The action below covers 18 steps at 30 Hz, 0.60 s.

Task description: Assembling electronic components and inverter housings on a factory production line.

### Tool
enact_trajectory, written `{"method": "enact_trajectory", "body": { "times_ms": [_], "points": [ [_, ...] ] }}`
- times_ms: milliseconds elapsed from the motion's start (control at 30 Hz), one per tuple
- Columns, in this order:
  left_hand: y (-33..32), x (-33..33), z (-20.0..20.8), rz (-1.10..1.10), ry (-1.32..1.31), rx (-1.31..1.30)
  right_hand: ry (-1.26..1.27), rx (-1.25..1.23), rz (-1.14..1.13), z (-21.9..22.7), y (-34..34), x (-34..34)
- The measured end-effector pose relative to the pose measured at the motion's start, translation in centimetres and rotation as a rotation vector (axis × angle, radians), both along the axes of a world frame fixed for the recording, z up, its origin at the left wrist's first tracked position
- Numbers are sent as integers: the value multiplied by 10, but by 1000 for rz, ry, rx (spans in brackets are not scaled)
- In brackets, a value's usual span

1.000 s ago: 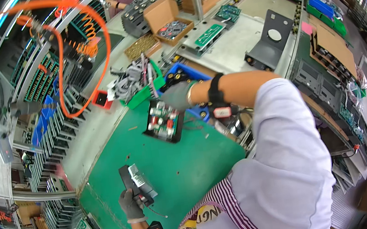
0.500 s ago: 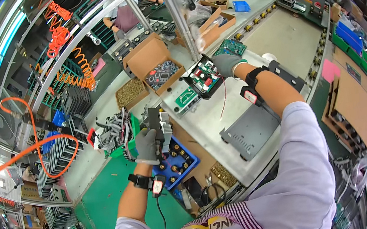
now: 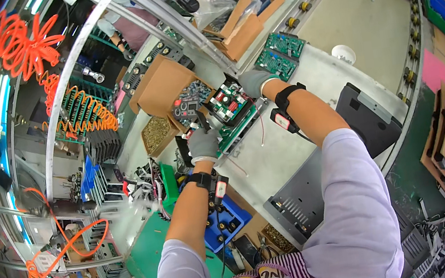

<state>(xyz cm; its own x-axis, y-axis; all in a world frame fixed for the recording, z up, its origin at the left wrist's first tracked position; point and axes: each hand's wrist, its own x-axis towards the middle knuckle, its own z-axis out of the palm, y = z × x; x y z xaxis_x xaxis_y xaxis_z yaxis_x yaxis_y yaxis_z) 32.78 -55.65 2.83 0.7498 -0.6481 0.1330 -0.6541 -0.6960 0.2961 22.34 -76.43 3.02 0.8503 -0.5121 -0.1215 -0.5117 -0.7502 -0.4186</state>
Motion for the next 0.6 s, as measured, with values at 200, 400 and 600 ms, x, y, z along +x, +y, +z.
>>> {"method": "enact_trajectory", "body": {
  "times_ms": [200,400,600],
  "points": [
    [-16,-11,-22,90,141,-91,19,36,17,-21,-12,3],
    [8,-25,17,-1,238,-75,21,-41,-8,-20,-6,4],
    [101,-50,26,-241,573,-370,-172,-130,-189,29,17,-18]
  ]
}}
